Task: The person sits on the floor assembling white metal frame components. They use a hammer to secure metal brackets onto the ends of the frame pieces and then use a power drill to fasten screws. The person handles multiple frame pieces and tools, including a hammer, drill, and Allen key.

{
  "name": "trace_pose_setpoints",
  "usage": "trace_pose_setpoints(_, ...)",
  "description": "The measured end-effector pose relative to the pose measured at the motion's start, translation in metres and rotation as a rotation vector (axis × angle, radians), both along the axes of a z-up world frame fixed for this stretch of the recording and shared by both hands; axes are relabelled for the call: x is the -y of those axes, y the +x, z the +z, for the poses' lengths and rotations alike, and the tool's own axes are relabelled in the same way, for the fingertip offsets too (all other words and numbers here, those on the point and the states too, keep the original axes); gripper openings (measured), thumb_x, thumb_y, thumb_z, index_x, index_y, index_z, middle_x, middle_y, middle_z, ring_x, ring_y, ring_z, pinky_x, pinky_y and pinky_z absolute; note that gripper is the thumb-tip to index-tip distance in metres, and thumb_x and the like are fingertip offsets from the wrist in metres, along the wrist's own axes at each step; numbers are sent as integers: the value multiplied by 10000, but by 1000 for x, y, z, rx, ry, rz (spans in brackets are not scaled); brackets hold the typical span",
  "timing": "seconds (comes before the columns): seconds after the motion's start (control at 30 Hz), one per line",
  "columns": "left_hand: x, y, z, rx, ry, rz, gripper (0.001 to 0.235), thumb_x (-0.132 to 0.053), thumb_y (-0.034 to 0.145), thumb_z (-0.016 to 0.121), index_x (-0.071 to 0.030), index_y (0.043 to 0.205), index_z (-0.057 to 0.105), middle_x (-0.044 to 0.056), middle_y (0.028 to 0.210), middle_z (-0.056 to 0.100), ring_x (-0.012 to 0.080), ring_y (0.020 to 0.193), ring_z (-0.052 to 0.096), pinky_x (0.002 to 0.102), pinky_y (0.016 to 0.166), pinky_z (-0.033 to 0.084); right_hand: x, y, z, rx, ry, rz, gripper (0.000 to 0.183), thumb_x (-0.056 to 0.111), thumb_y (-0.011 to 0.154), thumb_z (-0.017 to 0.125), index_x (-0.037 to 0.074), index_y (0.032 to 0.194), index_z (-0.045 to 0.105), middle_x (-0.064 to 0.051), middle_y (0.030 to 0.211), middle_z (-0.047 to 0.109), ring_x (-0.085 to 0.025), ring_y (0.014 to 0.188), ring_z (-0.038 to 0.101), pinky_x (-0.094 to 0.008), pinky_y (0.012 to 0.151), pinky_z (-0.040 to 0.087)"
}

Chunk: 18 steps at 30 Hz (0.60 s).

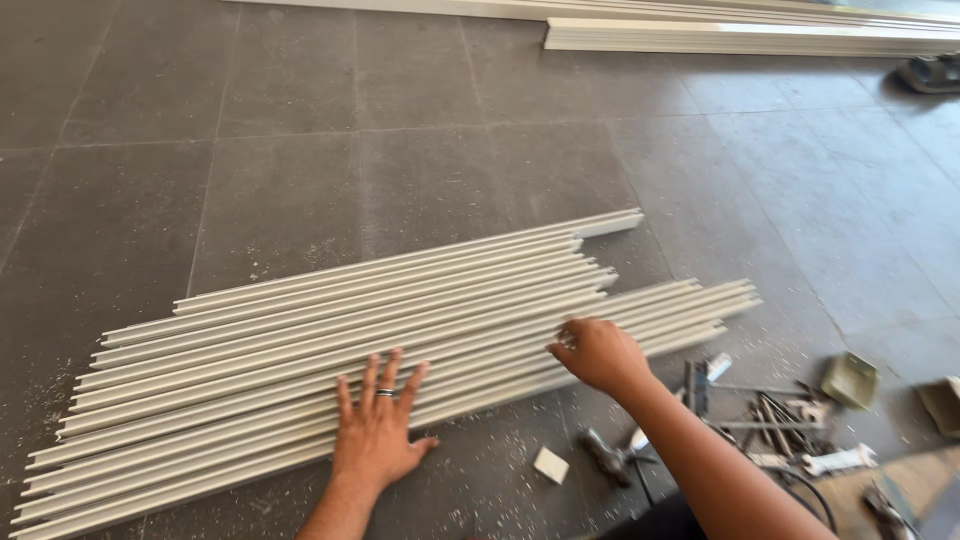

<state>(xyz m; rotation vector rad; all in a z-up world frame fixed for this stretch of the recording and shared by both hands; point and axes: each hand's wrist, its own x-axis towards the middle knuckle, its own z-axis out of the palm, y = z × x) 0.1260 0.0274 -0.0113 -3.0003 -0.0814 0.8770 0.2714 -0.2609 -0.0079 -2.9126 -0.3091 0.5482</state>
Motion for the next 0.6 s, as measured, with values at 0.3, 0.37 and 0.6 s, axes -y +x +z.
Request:
trace_pose_setpoints(0.3,-10,27,-26,70,-144,-34,1064,-772,866,570,-340,1616,-50,82,1714,-99,342,1564,-60,719,1199,-19,-172,123,-35,252,157,418,864,725,862,581,180,1515,431,-155,1524,460,-368,1434,373,-587,1169,260)
trace_pose_setpoints(0.37,-15,29,-31,59,-170,-25,1071,-764,856,603,-334,1626,-6,99,1711,-64,371,1558,-32,736,1193,-11,-199,132,-40,18,7,380,878,784,859,494,269,1559,365,-131,1543,428,-334,1473,323,-617,1214,159)
trace_pose_setpoints(0.6,-32,18,-52,157,-237,-55,1088,-716,813,698,-353,1620,65,131,1685,29,377,1550,14,774,1171,10,-238,105,-49,24,-32,369,820,790,896,438,272,1532,428,-126,1538,475,-338,1486,356,-583,1248,201)
